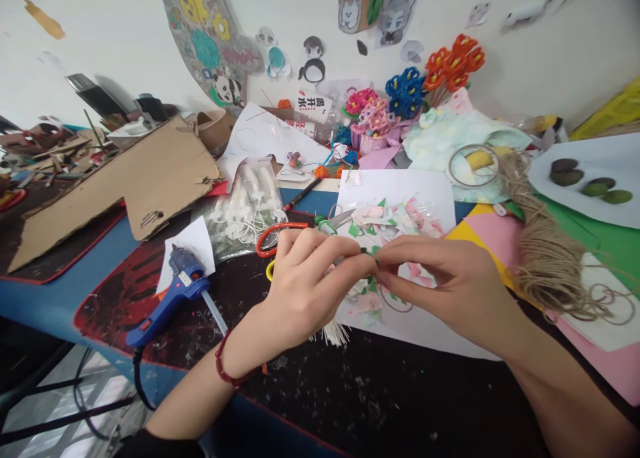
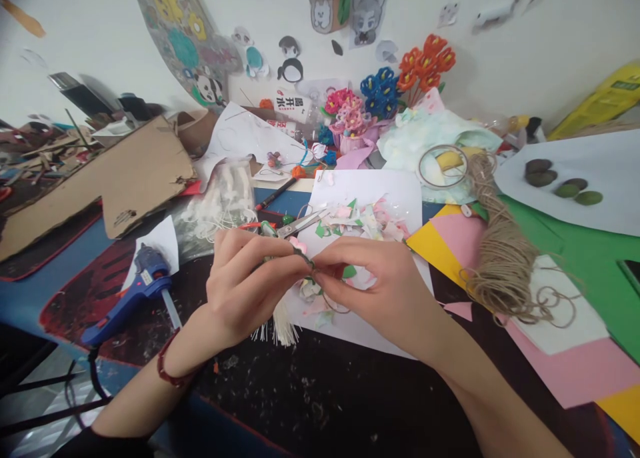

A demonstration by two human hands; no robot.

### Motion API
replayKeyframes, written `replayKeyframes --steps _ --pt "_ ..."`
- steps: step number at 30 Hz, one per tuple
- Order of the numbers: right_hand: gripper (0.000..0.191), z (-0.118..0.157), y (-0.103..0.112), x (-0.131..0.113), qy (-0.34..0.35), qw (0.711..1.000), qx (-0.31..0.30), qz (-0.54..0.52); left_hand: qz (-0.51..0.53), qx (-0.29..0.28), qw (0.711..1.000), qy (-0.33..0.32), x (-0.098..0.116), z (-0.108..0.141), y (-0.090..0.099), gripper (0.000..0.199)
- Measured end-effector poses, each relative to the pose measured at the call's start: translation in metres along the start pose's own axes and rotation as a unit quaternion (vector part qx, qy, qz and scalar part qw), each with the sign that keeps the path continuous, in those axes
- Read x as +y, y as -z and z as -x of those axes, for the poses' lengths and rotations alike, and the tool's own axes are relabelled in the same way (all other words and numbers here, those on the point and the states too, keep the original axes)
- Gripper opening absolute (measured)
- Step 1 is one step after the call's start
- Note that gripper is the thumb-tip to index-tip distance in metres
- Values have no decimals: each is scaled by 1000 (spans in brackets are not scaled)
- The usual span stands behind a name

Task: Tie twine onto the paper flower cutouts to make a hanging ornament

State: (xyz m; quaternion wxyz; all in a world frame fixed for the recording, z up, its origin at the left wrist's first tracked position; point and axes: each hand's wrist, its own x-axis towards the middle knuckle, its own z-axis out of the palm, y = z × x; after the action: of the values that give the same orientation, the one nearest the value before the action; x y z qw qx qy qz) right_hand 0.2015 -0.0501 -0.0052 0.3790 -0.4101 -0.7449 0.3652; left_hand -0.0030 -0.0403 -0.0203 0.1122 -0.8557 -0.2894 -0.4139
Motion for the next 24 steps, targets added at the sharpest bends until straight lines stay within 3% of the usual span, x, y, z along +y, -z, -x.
replayKeyframes --steps 9,18,20,24 --pt "8 0 1 0 -15 1000 -8 -26 -31 11 999 4 1 0 -1 6" --pt "3 0 -1 2 -20 998 27 -49 -41 19 999 9 7 -3 -4 4" --pt "2 -1 0 3 -27 997 34 -61 -7 17 999 34 7 -4 -1 8" --pt "4 0 3 3 -43 993 45 -103 40 69 988 134 3 -5 5 28"
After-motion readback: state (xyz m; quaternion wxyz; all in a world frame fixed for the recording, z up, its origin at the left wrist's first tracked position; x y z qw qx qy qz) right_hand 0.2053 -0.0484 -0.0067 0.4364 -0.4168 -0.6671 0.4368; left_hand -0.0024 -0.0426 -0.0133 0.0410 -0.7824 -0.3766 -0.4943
